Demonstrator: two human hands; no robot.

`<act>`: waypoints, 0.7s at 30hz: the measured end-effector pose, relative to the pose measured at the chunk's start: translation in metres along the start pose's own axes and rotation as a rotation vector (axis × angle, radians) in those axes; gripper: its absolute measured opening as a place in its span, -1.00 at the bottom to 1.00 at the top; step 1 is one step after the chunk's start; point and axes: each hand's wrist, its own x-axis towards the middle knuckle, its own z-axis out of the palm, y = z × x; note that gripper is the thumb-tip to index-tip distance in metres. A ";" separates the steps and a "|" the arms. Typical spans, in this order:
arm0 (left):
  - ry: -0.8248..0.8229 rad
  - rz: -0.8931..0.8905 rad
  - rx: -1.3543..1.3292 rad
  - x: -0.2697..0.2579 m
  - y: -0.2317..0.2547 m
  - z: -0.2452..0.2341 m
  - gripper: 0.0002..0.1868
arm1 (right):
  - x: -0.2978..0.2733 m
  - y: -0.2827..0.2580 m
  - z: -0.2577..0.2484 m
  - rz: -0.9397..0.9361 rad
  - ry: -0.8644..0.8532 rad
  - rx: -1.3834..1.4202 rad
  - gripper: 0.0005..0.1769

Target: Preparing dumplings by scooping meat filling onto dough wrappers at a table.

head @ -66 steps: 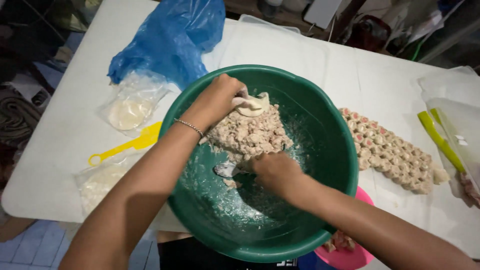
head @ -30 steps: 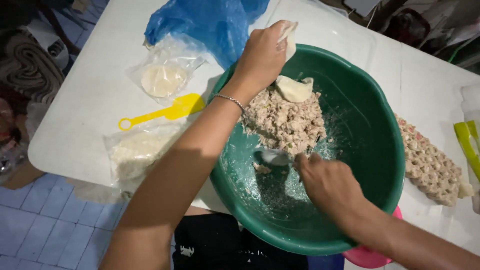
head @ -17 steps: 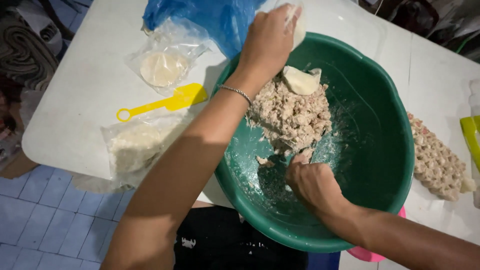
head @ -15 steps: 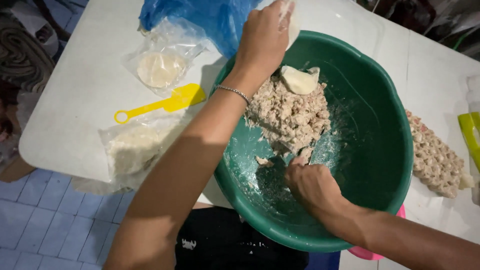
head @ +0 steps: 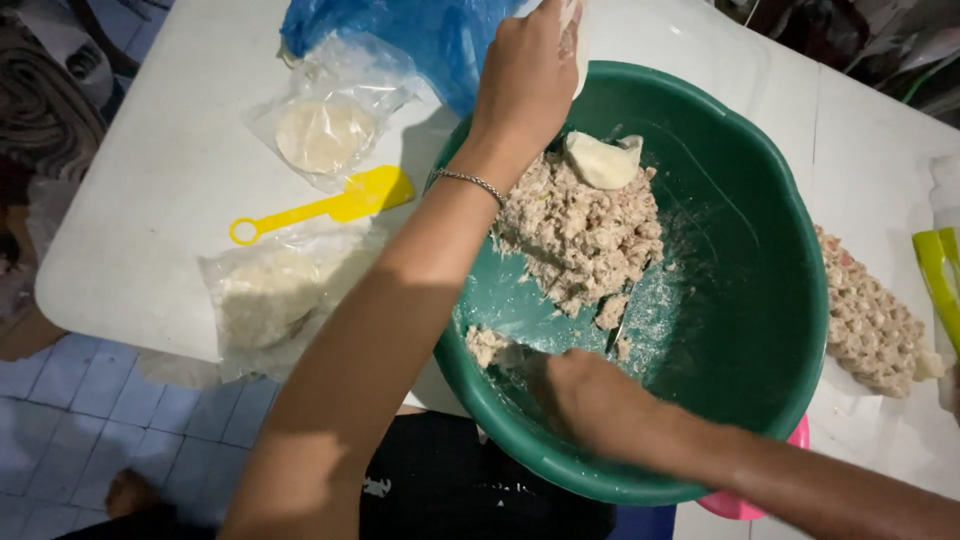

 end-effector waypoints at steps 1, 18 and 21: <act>-0.010 -0.006 -0.013 0.000 0.000 -0.001 -0.65 | -0.004 -0.012 -0.017 0.077 -0.087 0.123 -0.72; -0.583 -0.652 -0.805 -0.069 0.165 -0.089 -0.35 | -0.126 0.059 -0.043 -0.004 0.964 0.704 -0.40; -0.437 -1.286 -1.140 -0.083 0.192 -0.093 -0.33 | -0.116 0.064 -0.036 -0.193 1.149 0.220 -0.55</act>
